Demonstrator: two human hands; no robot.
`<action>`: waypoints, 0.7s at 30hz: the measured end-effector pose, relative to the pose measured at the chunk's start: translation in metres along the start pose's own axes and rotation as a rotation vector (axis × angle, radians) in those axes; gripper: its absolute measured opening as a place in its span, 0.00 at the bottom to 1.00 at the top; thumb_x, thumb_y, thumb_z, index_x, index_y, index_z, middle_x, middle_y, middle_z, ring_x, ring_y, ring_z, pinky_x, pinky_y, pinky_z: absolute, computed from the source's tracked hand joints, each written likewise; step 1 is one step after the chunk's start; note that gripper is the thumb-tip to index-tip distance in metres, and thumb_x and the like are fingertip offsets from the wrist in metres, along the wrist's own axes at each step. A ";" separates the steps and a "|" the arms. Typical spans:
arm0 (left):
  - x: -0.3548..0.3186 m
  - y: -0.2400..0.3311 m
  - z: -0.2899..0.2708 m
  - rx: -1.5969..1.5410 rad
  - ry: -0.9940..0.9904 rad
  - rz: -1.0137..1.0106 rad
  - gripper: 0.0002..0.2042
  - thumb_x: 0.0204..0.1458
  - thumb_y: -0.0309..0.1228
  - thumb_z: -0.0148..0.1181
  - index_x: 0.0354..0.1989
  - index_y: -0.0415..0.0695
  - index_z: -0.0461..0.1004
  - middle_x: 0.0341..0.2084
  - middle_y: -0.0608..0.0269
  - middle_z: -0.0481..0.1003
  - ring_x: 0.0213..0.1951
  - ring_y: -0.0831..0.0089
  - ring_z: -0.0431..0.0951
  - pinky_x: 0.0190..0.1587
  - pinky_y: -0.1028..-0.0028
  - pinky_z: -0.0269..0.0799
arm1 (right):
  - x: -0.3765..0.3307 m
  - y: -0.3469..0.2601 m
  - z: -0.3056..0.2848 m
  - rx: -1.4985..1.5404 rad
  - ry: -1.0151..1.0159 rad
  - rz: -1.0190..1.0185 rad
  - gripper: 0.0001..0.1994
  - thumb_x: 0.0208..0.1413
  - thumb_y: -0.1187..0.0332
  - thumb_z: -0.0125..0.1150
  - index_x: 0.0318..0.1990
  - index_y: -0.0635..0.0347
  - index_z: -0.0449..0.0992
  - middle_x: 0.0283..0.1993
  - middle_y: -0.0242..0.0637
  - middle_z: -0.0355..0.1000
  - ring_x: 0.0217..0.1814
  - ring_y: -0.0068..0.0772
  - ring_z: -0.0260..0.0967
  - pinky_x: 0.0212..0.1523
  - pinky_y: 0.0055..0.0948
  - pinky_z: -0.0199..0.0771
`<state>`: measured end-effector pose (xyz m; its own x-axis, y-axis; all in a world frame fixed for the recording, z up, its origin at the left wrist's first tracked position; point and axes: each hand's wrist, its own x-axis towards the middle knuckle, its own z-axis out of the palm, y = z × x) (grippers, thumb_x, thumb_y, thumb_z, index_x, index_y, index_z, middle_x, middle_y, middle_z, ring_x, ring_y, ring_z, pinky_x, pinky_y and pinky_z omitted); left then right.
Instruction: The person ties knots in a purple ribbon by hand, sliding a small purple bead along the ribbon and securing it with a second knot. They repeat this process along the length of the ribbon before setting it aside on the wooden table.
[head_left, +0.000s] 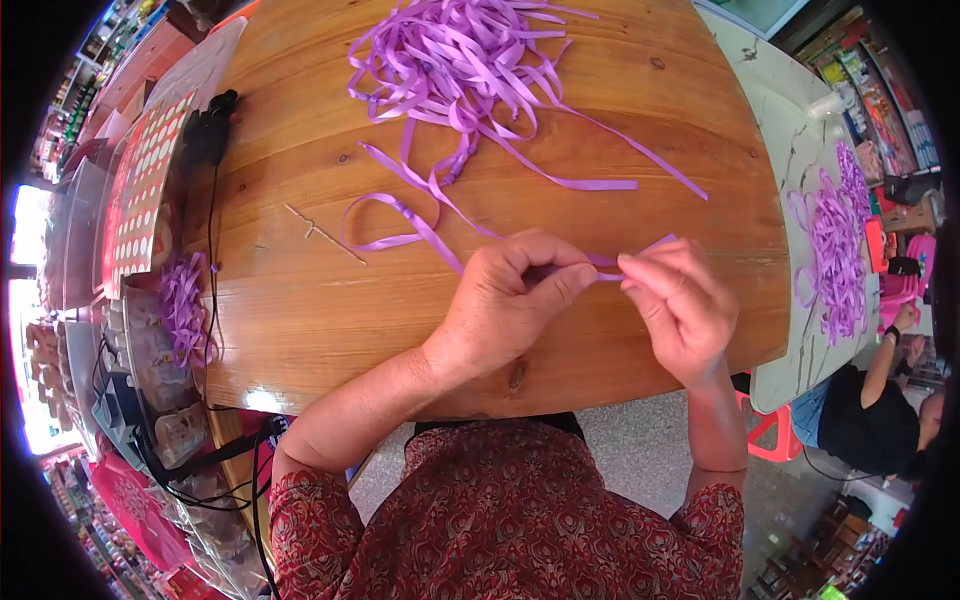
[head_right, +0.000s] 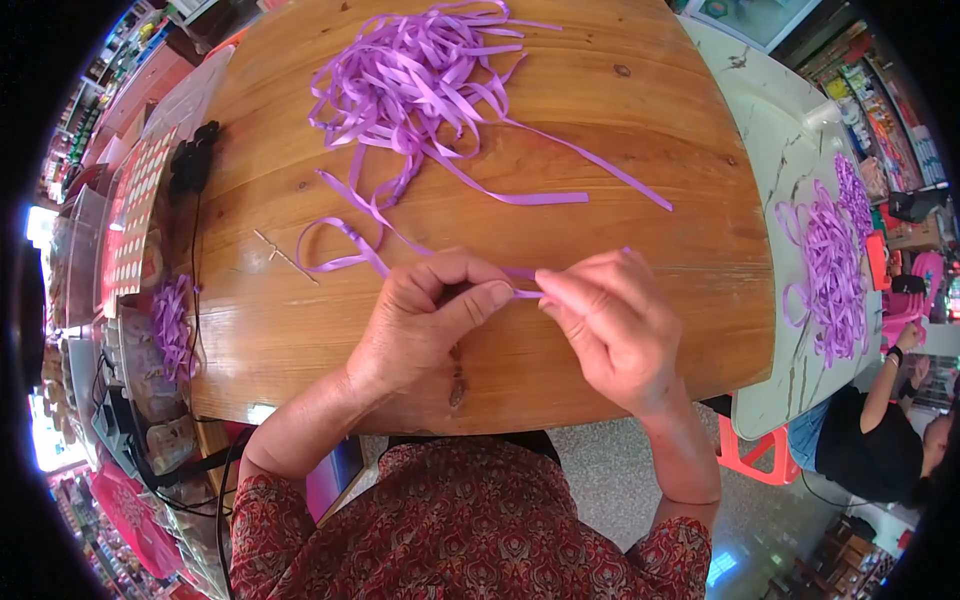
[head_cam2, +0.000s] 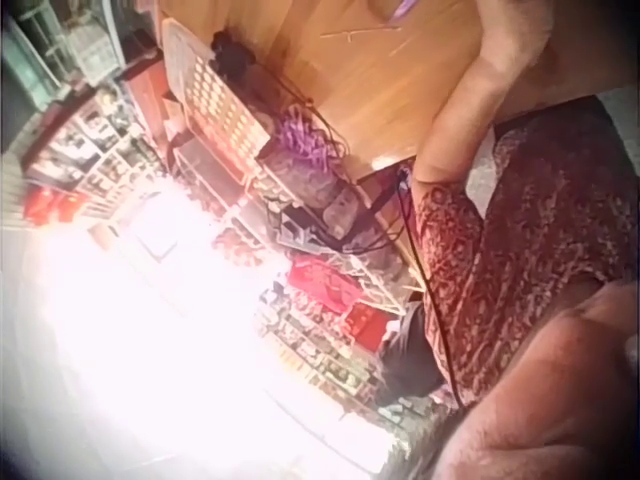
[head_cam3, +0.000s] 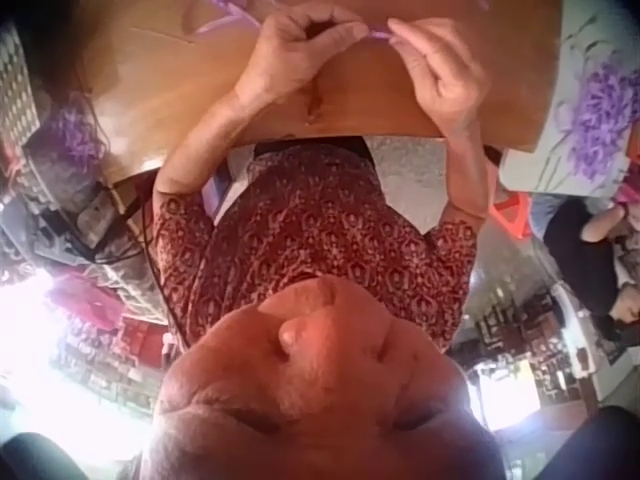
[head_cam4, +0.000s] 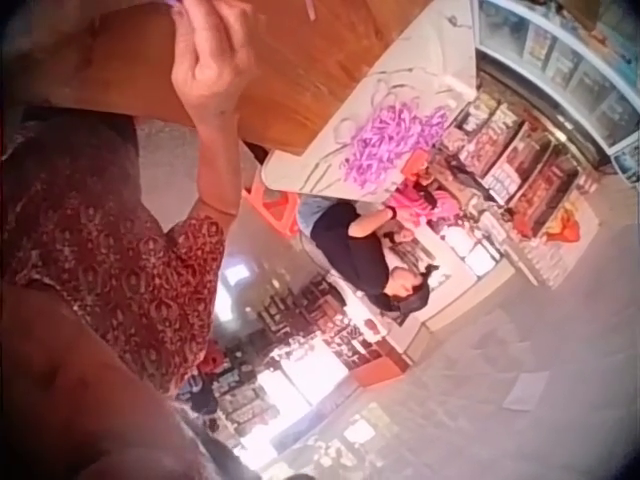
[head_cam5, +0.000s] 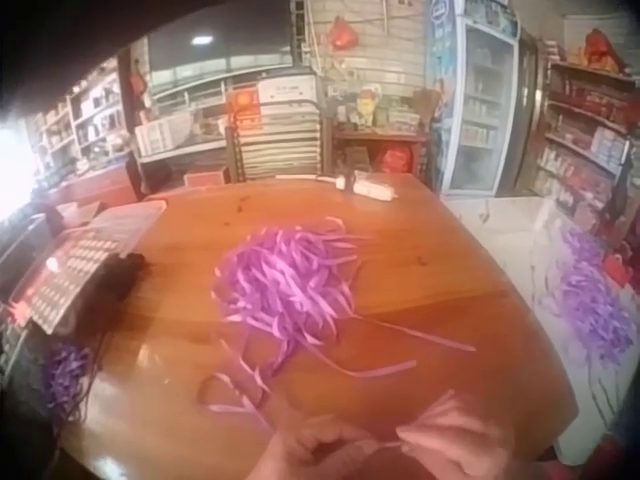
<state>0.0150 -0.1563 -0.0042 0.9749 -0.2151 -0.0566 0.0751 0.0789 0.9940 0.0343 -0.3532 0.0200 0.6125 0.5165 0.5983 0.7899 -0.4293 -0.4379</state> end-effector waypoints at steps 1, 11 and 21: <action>0.000 0.001 -0.001 -0.004 -0.011 -0.004 0.04 0.55 0.25 0.59 0.33 0.38 0.76 0.28 0.73 0.72 0.28 0.87 0.66 0.32 0.82 0.64 | -0.001 0.001 0.000 0.077 0.037 0.121 0.10 0.47 0.80 0.63 0.39 0.68 0.77 0.31 0.39 0.72 0.32 0.33 0.70 0.32 0.28 0.69; 0.001 -0.001 -0.002 -0.003 0.082 0.010 0.03 0.51 0.26 0.63 0.32 0.41 0.78 0.24 0.75 0.69 0.26 0.89 0.62 0.28 0.84 0.60 | -0.006 0.012 -0.018 0.197 0.035 0.334 0.13 0.57 0.69 0.57 0.44 0.70 0.76 0.42 0.44 0.75 0.44 0.34 0.72 0.44 0.25 0.70; -0.001 -0.002 -0.002 0.183 0.116 0.235 0.05 0.50 0.18 0.61 0.34 0.41 0.77 0.25 0.72 0.66 0.27 0.87 0.63 0.29 0.85 0.58 | -0.015 -0.004 0.002 0.604 -0.115 0.599 0.11 0.52 0.77 0.62 0.43 0.70 0.77 0.40 0.42 0.75 0.40 0.27 0.73 0.40 0.22 0.73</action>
<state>0.0141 -0.1543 -0.0060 0.9794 -0.0987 0.1764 -0.1833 -0.0657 0.9809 0.0224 -0.3574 0.0113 0.9049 0.4150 0.0947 0.1933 -0.2024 -0.9600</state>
